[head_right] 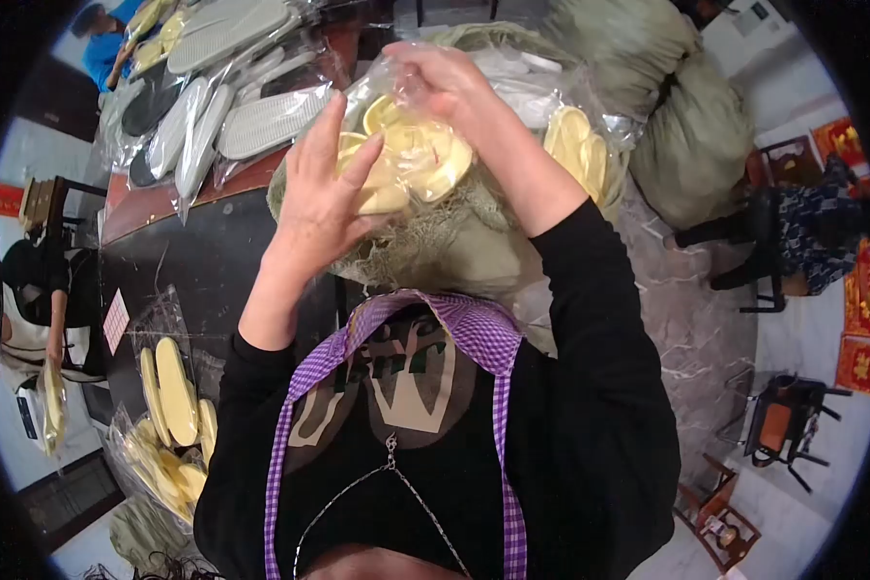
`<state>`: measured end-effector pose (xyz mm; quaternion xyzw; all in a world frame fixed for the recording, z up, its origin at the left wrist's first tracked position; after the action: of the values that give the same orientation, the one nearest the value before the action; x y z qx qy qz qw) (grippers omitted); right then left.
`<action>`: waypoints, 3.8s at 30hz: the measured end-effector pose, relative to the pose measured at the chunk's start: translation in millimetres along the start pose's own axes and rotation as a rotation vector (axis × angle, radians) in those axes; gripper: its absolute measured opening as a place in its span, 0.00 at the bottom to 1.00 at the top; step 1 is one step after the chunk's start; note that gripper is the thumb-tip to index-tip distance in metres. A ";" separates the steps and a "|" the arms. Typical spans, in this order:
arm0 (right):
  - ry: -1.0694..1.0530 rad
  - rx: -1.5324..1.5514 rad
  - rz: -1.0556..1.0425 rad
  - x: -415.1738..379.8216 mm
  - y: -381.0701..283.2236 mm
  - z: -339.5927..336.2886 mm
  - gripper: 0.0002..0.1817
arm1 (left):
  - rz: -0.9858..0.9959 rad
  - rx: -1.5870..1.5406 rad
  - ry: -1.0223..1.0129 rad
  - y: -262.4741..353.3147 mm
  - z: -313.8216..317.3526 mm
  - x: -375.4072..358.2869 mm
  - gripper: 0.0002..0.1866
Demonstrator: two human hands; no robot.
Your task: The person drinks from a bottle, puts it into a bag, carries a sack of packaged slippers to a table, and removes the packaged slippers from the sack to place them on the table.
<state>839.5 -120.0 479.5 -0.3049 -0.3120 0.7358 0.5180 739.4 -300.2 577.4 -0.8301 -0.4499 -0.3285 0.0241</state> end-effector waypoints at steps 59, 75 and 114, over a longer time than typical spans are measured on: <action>-0.083 -0.759 -0.067 -137.0 134.1 -68.3 0.12 | -1.398 -0.966 0.850 -272.0 -7.1 -352.5 0.17; -0.074 -0.752 -0.074 -142.5 134.4 -57.2 0.11 | -1.176 -1.484 0.790 -185.1 30.7 -340.4 0.23; 0.320 -1.789 -0.805 -130.3 -80.2 -128.3 0.26 | -1.828 0.168 1.068 -194.6 -222.0 -580.9 0.15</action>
<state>1020.6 -204.2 478.5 -0.5505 -0.7587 -0.0507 0.3446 254.4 -683.8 372.0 0.0796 -0.8552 -0.5118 0.0197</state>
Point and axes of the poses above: each hand's wrist, its own x-axis towards the middle knuckle, its own z-axis out of the palm, y = z × x, the point moved 8 cm from there along x, towards the middle knuckle, and after that the axes turned 9 degrees about -z, right-handed, at the moved point
